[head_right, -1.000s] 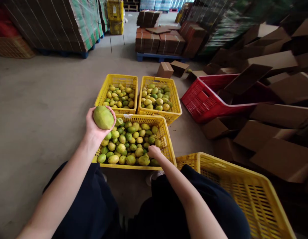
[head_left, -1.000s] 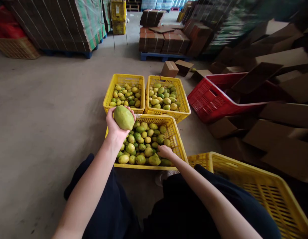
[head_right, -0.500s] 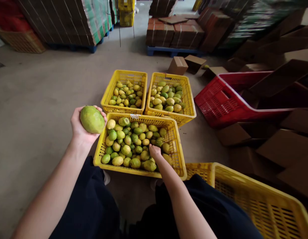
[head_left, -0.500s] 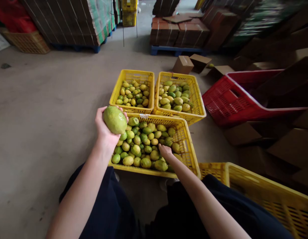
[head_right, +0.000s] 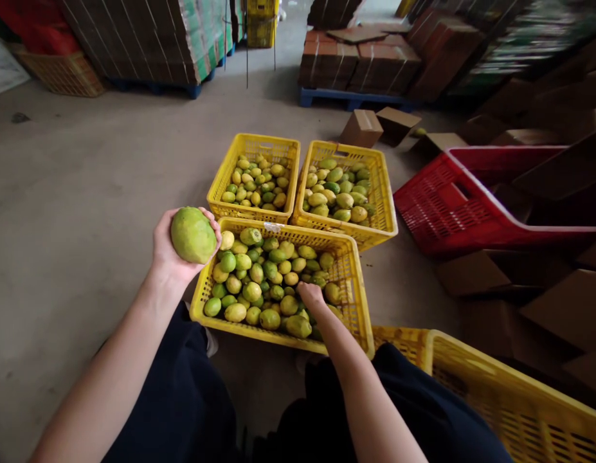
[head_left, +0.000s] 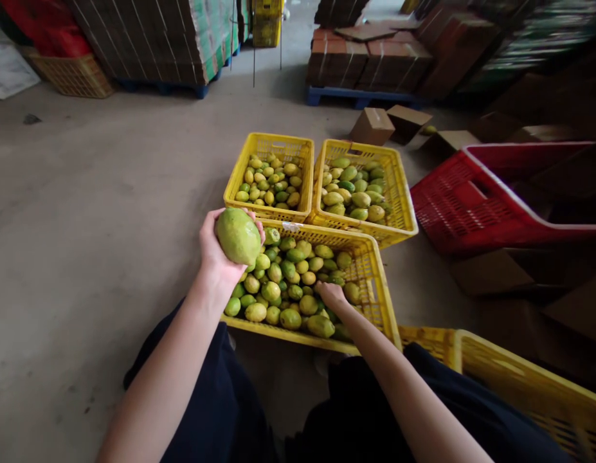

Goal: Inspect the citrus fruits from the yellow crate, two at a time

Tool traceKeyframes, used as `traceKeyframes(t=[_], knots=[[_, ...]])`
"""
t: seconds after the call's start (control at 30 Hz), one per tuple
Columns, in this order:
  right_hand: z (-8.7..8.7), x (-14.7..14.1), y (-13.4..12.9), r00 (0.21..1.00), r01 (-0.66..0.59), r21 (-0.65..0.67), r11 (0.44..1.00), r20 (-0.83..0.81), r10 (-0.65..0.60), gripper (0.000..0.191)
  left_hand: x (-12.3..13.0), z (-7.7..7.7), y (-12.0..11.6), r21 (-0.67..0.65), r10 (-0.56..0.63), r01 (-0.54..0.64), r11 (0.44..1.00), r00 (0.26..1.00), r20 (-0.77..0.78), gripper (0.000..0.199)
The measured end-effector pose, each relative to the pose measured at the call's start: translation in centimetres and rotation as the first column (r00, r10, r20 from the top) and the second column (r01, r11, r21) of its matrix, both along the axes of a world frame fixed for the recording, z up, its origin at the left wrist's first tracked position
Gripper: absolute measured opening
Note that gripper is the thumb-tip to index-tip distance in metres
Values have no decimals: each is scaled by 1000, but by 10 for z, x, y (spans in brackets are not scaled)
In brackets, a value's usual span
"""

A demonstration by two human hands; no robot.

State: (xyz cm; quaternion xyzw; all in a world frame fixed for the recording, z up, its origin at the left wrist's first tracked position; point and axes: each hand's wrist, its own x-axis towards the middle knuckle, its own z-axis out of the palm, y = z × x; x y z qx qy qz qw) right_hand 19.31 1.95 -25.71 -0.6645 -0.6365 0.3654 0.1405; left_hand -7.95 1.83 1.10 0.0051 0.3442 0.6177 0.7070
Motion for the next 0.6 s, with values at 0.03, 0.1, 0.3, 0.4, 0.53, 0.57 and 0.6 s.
traceKeyframes(t=[0.03,0.1,0.3,0.4,0.53,0.57,0.6], knots=[[2,2,-1,987,-69,-72,995,139,78,30,0,1,-1,0,-11,11,1000,1000,8,20],[8,5,-2,966,-70,-135,988,237,100,33,1,3,-4,16,-26,25,1000,999,19,20],[58,2,1,946,-103,-104,989,298,129,33,12,2,-3,58,-67,62,996,995,72,19],[97,-5,3,966,-125,-61,990,221,135,32,24,0,-3,68,-52,42,997,987,153,20],[158,-20,-12,871,-17,-38,999,-492,-4,39,38,-2,-4,31,4,-13,999,957,290,22],[175,-24,-18,739,22,-73,997,-670,-66,38,40,-3,-4,18,16,-23,1000,948,317,22],[192,-29,-25,629,54,-91,994,-770,-105,35,43,-4,-3,10,21,-26,1000,940,342,22]])
